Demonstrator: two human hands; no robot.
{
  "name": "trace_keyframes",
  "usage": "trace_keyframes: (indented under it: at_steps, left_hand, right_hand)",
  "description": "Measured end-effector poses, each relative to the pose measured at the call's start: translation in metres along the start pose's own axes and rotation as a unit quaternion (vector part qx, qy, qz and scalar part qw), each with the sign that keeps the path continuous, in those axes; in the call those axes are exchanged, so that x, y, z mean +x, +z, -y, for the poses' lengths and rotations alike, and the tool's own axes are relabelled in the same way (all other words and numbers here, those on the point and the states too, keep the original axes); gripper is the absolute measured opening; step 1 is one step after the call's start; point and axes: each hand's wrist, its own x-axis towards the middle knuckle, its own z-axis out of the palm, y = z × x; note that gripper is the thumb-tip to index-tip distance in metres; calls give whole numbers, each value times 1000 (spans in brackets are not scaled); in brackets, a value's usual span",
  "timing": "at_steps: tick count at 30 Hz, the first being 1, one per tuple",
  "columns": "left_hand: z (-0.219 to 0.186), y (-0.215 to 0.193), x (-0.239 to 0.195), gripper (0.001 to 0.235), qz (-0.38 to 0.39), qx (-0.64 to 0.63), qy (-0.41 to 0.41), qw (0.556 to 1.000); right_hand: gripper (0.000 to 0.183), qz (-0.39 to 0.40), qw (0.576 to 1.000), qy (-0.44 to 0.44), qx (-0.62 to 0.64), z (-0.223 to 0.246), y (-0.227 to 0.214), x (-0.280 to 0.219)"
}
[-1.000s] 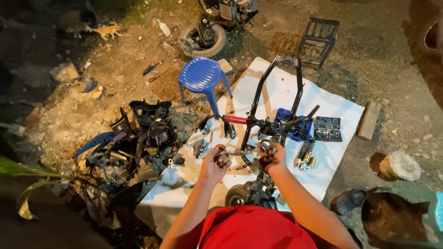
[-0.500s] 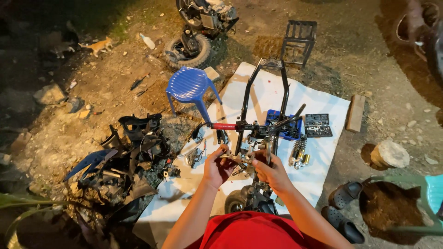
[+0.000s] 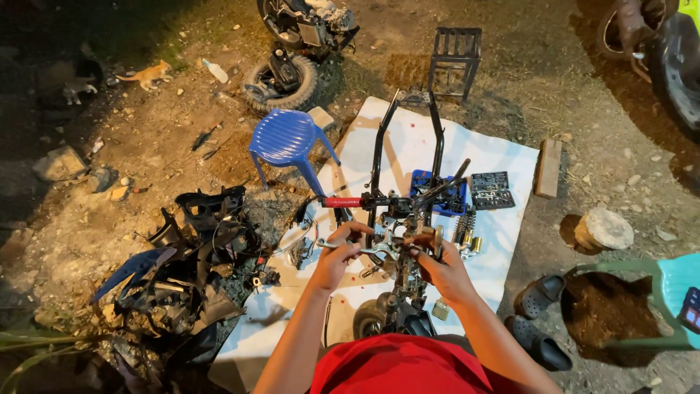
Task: The person works on a motorcycle handlebar assembly laid out on a white sheet, using a wrench to tighten bolts and adjusting various components. A cat walks through the scene and the person briefly touches it before returning to the repair work.
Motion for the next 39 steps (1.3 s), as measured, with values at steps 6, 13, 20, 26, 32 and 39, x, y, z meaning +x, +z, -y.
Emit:
trace_keyframes:
  at_steps: [6,13,20,26,32,39]
  left_hand:
    - [-18,9,0,40,25,88,49,995]
    - [-6,10,5,39,15,88,44,995]
    - [34,-4,12,27,-42,42,-82,995]
    - [96,-15,12,30,-164,-24,-240,957]
    - [152,-28,19,29,-152,-139,-300,931]
    - [165,-24,43,35,-158,-217,-342,900]
  right_hand:
    - [20,-5,999,-15,39,-13,-8,3]
    - [19,3,988,15,154,-19,-9,3]
    - [19,-41,990,76,109,-19,-5,8]
    - [29,-49,975,177,-127,-76,-17,26]
    - [41,-40,973,127,-187,-99,-13,22]
    - [49,-32,919,60,-389,-97,-19,27]
